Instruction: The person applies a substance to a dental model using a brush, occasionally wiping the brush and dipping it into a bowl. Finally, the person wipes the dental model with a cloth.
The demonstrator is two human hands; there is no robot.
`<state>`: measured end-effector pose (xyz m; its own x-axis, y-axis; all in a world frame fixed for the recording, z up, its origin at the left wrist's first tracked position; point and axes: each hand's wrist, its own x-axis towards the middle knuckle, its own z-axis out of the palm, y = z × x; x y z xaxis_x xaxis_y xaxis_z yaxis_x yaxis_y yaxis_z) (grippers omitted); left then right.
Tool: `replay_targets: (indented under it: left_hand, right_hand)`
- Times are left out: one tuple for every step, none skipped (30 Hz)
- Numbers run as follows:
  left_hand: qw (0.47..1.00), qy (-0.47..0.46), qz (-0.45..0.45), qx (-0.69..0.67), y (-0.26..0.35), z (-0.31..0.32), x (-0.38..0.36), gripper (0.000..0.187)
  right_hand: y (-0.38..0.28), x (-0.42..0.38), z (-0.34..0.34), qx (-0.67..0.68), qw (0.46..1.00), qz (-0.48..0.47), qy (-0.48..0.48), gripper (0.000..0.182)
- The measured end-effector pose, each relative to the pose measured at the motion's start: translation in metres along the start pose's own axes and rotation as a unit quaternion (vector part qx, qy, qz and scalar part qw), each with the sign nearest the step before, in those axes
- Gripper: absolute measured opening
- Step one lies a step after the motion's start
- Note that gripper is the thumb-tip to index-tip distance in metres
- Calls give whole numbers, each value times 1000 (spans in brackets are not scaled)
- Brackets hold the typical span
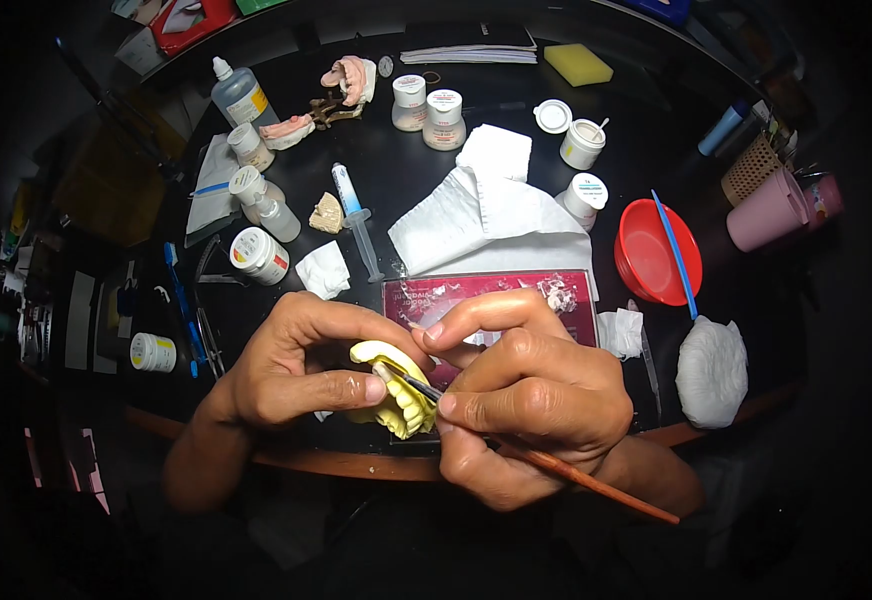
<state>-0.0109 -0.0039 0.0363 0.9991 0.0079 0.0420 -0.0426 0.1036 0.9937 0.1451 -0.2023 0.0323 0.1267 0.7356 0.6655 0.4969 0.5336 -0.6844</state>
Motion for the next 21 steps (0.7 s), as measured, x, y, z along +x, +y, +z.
replay_targets:
  left_hand:
    - [1000,1,0,-3,0,0,0,35]
    - [1000,1,0,-5,0,0,0,35]
    - [1000,2,1,-7,0,1,0,34]
    - [1000,4,-6,-15,1,1,0,34]
    - [1000,5,-13,-22,3,1,0,34]
    - [999,7,-20,-29,3,2,-1,34]
    - [1000,6,-3,-9,2,1,-1,34]
    - [1000,5,13,10,-1,1,-1,35]
    - [999,4,30,30,-3,0,0,35]
    - [999,5,36,38,-3,0,0,35]
    - [998,5,42,45,-3,0,0,36]
    - [997,5,49,53,-3,0,0,36]
    - [997,-1,55,57,-3,0,0,35]
    - [996,-6,61,62,-3,-1,0,34]
    - [996,-11,66,67,-2,-1,0,33]
    - [995,-10,68,67,-3,-1,0,33]
    - [995,-9,70,67,-3,-1,0,33]
    - [995,-9,72,68,-3,-1,0,33]
    - [995,-9,72,67,-4,-1,0,33]
    - [995,-10,72,66,-4,-1,0,33]
    - [995,-11,71,65,-4,-1,0,33]
  right_hand:
    - [0,0,0,-5,1000,-2,-2,30]
    - [0,0,0,-5,1000,-4,-1,31]
    - [0,1,1,-5,1000,-6,0,32]
    - [0,2,1,-5,1000,-8,1,32]
    - [-1,3,3,-11,1000,-9,17,29]
    - [-3,4,4,-17,999,-9,34,27]
    - [-4,5,6,-23,998,-9,50,24]
    - [-4,5,6,-23,998,-15,49,24]
    - [-3,5,7,-24,998,-20,47,24]
    - [-3,5,7,-25,998,-26,46,25]
    - [-3,6,7,-25,998,-28,42,25]
    - [-3,6,6,-25,999,-29,38,25]
    - [-3,6,6,-25,999,-31,34,25]
    - [-2,5,5,-22,999,-29,23,26]
    - [-1,3,4,-18,999,-28,13,27]
    - [-1,2,3,-15,1000,-26,3,28]
    - [-1,2,3,-18,1000,-26,1,28]
    - [-1,3,3,-22,999,-26,-1,28]
    - [-1,3,2,-26,999,-25,-3,28]
    - [-1,3,2,-27,999,-23,-3,28]
    - [-2,2,1,-28,999,-21,-4,28]
